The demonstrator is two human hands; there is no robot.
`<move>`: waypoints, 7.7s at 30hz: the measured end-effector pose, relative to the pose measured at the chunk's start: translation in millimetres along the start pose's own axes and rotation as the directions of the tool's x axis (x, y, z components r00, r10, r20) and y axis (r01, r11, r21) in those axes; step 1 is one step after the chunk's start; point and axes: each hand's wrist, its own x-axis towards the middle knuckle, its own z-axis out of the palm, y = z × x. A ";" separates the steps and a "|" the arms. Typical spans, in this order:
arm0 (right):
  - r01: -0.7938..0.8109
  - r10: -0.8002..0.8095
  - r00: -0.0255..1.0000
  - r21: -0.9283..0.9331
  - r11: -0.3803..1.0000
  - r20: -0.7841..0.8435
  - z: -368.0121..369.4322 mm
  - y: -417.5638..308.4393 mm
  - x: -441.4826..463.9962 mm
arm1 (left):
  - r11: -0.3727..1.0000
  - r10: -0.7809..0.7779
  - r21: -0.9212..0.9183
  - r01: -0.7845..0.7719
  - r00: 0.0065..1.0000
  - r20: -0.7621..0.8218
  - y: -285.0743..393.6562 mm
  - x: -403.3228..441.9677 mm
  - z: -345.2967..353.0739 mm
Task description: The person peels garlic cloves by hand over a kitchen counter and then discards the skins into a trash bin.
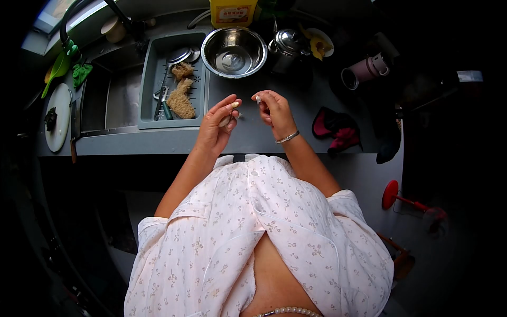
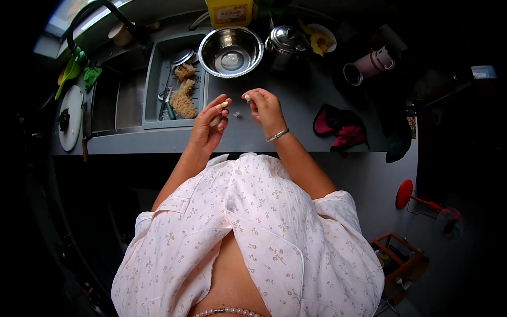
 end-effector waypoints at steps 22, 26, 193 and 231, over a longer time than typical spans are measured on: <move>-0.161 0.057 0.951 0.331 0.930 0.302 7.8 13.2 -0.2 | 0.993 0.020 0.117 -0.007 0.994 -0.110 -5.7 -0.9 -9.9; -0.082 -0.005 0.948 0.259 0.962 0.319 1.4 18.6 2.6 | 0.992 0.051 0.121 -0.034 0.989 -0.140 -5.1 -2.1 -7.8; 0.414 -0.465 0.863 -0.805 0.425 0.198 17.2 30.5 -9.9 | 0.986 -0.087 0.125 0.111 0.979 -0.182 -14.2 10.0 -19.9; 0.062 -0.060 0.997 -0.043 0.997 0.049 -3.2 28.7 0.7 | 0.982 -0.145 0.108 0.156 0.984 -0.105 -9.6 4.5 -9.3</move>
